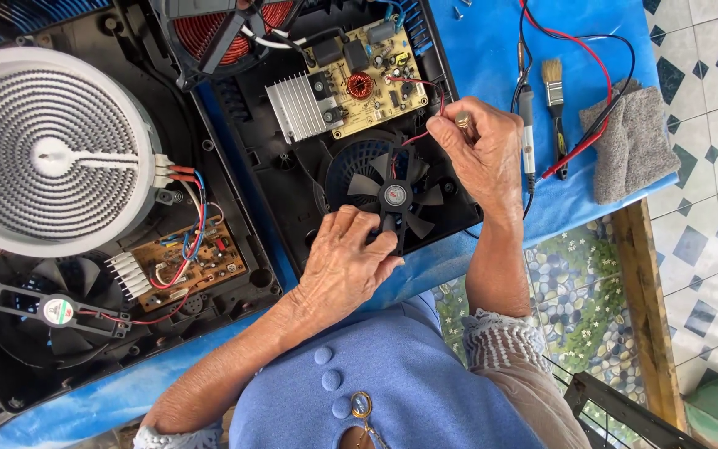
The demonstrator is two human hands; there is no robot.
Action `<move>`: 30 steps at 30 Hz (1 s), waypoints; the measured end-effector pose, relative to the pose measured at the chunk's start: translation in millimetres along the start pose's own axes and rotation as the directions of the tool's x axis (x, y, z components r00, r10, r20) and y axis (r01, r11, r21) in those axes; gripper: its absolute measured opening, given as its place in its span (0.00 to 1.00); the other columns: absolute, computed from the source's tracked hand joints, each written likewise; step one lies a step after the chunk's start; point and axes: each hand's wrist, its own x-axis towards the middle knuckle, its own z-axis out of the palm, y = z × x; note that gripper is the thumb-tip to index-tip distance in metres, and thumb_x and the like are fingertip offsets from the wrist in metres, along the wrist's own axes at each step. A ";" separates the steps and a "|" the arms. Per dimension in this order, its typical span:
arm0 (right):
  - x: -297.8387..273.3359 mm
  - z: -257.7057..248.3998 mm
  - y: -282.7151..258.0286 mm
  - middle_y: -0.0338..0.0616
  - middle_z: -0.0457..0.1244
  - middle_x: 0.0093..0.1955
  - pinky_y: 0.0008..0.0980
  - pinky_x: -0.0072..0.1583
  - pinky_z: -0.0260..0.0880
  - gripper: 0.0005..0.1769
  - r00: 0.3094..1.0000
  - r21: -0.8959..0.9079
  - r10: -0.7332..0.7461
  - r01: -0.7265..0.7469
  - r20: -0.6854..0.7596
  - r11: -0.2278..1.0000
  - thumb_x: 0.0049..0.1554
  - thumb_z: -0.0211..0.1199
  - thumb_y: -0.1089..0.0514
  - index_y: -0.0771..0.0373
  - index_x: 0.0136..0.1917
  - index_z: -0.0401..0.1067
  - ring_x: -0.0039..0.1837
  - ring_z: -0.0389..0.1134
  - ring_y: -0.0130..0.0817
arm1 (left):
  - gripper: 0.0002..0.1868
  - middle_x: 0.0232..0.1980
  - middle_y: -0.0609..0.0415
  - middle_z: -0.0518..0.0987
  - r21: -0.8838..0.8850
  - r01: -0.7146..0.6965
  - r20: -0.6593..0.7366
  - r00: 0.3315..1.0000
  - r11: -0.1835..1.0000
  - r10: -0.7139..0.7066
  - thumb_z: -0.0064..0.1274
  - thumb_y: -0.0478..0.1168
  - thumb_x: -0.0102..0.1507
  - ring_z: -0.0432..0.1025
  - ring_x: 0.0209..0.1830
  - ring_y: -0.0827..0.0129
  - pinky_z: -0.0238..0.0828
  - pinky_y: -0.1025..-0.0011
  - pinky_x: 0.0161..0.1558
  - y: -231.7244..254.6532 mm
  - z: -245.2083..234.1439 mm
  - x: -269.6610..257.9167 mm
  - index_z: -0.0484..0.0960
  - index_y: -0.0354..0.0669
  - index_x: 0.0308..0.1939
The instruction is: The person works on the internal components of an electronic device, manipulating wires and circuit boards. They use a screwdriver to tighten screws on a heatsink and later use a soldering iron on a fan component.
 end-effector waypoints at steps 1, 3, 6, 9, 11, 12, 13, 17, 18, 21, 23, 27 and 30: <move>1.3 0.5 5.0 0.43 0.50 0.22 0.27 0.36 0.53 0.15 1.000 -0.001 0.000 0.000 -0.004 1.000 0.69 0.70 0.60 0.64 0.40 0.75 0.31 0.51 0.25 | 0.13 0.41 0.48 0.71 0.000 -0.004 0.001 1.000 1.000 0.004 0.64 0.46 0.60 0.70 0.47 0.50 0.67 0.56 0.50 -1.1 -6.1 3.1 0.79 0.46 0.41; 1.0 2.3 14.8 0.43 0.50 0.22 0.27 0.36 0.53 0.15 1.000 0.008 0.001 -0.001 -0.007 1.000 0.68 0.71 0.61 0.64 0.40 0.74 0.30 0.51 0.26 | 0.11 0.40 0.52 0.72 -0.126 0.086 -0.028 0.996 0.988 -0.090 0.61 0.48 0.64 0.71 0.46 0.54 0.69 0.61 0.49 -2.3 -18.3 7.0 0.80 0.48 0.43; 0.6 2.7 13.9 0.45 0.51 0.23 0.28 0.37 0.55 0.13 1.000 0.020 0.017 -0.018 0.011 1.000 0.68 0.71 0.61 0.64 0.42 0.76 0.29 0.52 0.28 | 0.10 0.40 0.48 0.77 -0.426 0.219 -0.026 0.967 0.878 -0.254 0.60 0.46 0.66 0.75 0.46 0.49 0.72 0.59 0.49 -6.2 -30.9 7.8 0.82 0.45 0.45; 3.0 2.1 9.7 0.46 0.53 0.23 0.27 0.36 0.55 0.12 1.000 0.024 0.021 -0.021 0.005 0.999 0.69 0.70 0.61 0.65 0.42 0.76 0.29 0.54 0.28 | 0.09 0.38 0.50 0.80 -0.590 0.340 0.022 0.914 0.733 -0.405 0.59 0.45 0.67 0.77 0.42 0.58 0.74 0.63 0.48 -6.4 -52.1 17.7 0.83 0.45 0.46; 3.4 1.3 7.7 0.47 0.56 0.24 0.26 0.36 0.56 0.12 1.000 0.027 0.024 -0.024 0.004 0.999 0.69 0.70 0.61 0.64 0.43 0.76 0.29 0.55 0.27 | 0.10 0.38 0.51 0.81 -0.609 0.390 0.051 0.888 0.690 -0.457 0.55 0.46 0.69 0.76 0.41 0.62 0.74 0.64 0.48 -8.9 -63.1 19.7 0.84 0.46 0.47; 4.2 0.3 6.7 0.47 0.59 0.25 0.26 0.36 0.58 0.12 1.000 0.029 0.027 -0.027 0.001 0.999 0.69 0.70 0.60 0.64 0.43 0.77 0.29 0.56 0.26 | 0.11 0.37 0.52 0.81 -0.627 0.436 0.081 0.860 0.645 -0.503 0.51 0.47 0.70 0.76 0.39 0.67 0.74 0.65 0.47 -10.4 -68.5 21.7 0.84 0.46 0.47; 4.6 0.3 5.4 0.47 0.59 0.25 0.26 0.36 0.58 0.12 1.000 0.028 0.026 -0.026 0.000 0.999 0.69 0.70 0.60 0.64 0.43 0.77 0.29 0.56 0.26 | 0.11 0.37 0.52 0.81 -0.627 0.435 0.080 0.861 0.646 -0.502 0.51 0.47 0.70 0.76 0.39 0.67 0.74 0.65 0.47 -11.2 -69.4 23.5 0.84 0.46 0.47; 7.2 2.8 -7.3 0.46 0.64 0.28 0.24 0.38 0.60 0.10 0.999 0.098 0.046 -0.046 0.003 0.994 0.70 0.68 0.58 0.65 0.48 0.77 0.31 0.57 0.22 | 0.17 0.37 0.45 0.82 -0.781 0.419 0.065 0.792 0.464 -0.606 0.44 0.52 0.73 0.77 0.40 0.63 0.76 0.61 0.50 -13.1 -76.8 32.0 0.80 0.43 0.46; 9.5 4.7 -12.4 0.47 0.65 0.29 0.24 0.39 0.61 0.10 0.999 0.132 0.043 -0.043 0.003 0.990 0.70 0.66 0.56 0.65 0.51 0.78 0.32 0.57 0.22 | 0.18 0.37 0.44 0.83 -0.836 0.409 0.088 0.758 0.366 -0.646 0.44 0.52 0.73 0.82 0.42 0.63 0.80 0.61 0.52 -13.3 -80.0 34.6 0.79 0.41 0.45; 10.8 4.5 -26.1 0.46 0.67 0.32 0.25 0.42 0.67 0.12 0.996 0.177 0.090 -0.093 0.021 0.980 0.67 0.68 0.53 0.65 0.53 0.77 0.34 0.64 0.24 | 0.17 0.38 0.45 0.84 -0.919 0.338 0.106 0.705 0.201 -0.701 0.43 0.50 0.73 0.83 0.43 0.64 0.82 0.65 0.51 -22.6 -75.0 30.6 0.77 0.40 0.45; 9.8 3.9 -20.1 0.46 0.66 0.31 0.24 0.42 0.66 0.11 0.994 0.178 0.087 -0.096 0.059 0.979 0.68 0.67 0.54 0.65 0.53 0.77 0.34 0.63 0.23 | 0.16 0.37 0.44 0.84 -0.938 0.316 0.121 0.687 0.144 -0.716 0.43 0.50 0.74 0.83 0.43 0.64 0.83 0.63 0.51 -29.4 -76.6 27.5 0.76 0.40 0.45; 12.7 1.5 -23.1 0.45 0.67 0.31 0.21 0.41 0.65 0.07 0.991 0.146 0.078 -0.093 0.106 0.985 0.66 0.69 0.57 0.64 0.50 0.80 0.34 0.65 0.24 | 0.15 0.37 0.41 0.84 -0.969 0.243 0.193 0.662 -0.036 -0.724 0.44 0.50 0.74 0.83 0.41 0.62 0.84 0.59 0.49 -37.5 -79.4 25.4 0.74 0.42 0.45; 15.6 -6.3 -31.5 0.48 0.69 0.34 0.24 0.42 0.67 0.09 0.988 0.173 -0.008 -0.019 0.156 0.985 0.67 0.66 0.58 0.67 0.55 0.79 0.37 0.67 0.29 | 0.14 0.38 0.36 0.83 -0.972 0.196 0.227 0.671 -0.127 -0.706 0.43 0.49 0.74 0.83 0.39 0.57 0.85 0.54 0.46 -52.5 -70.6 17.4 0.73 0.41 0.45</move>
